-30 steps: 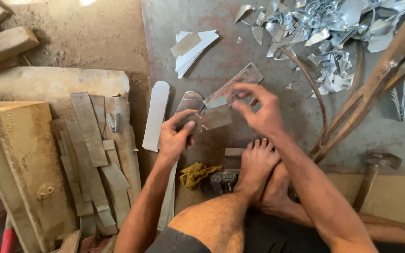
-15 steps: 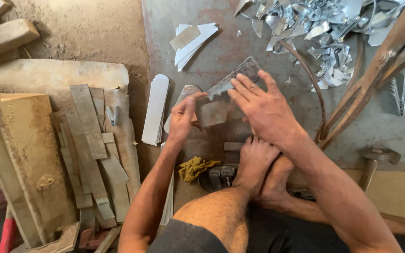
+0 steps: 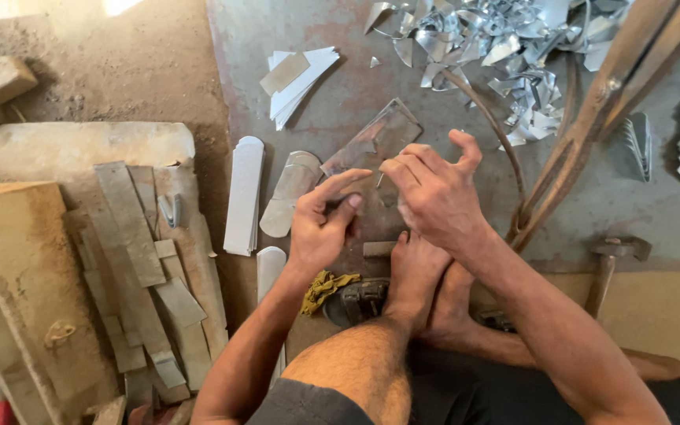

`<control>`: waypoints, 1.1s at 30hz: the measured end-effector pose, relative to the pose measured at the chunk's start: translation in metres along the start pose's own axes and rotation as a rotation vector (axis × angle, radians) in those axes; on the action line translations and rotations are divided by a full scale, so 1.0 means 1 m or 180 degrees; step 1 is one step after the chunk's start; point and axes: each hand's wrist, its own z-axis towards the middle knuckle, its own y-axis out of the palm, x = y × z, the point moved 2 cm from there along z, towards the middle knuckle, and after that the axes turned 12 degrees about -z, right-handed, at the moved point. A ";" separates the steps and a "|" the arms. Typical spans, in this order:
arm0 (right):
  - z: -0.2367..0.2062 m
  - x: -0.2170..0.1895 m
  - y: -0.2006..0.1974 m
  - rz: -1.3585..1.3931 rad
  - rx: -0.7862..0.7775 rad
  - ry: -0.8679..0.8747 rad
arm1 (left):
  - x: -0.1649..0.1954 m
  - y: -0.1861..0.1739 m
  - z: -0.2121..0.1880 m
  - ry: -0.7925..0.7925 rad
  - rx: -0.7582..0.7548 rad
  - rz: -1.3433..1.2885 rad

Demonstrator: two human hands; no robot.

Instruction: The person sits on the floor and cuts small metal sheets into pieces using hand shears, repeatedly positioning a piece, cutting it, and placing the cut piece with a growing pile of finished pieces while metal scraps accumulate on the work mat.

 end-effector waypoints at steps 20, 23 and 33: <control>-0.062 0.004 0.018 0.5683 0.0844 0.3253 | -0.020 0.080 -0.009 -0.0221 -0.0400 -0.0730; -0.071 0.017 0.019 0.6044 0.0403 0.2759 | -0.004 0.065 -0.001 -0.0417 -0.1110 -0.0445; -0.078 0.020 0.010 0.6126 -0.0304 0.2520 | 0.004 0.095 0.008 0.0130 -0.1988 0.0265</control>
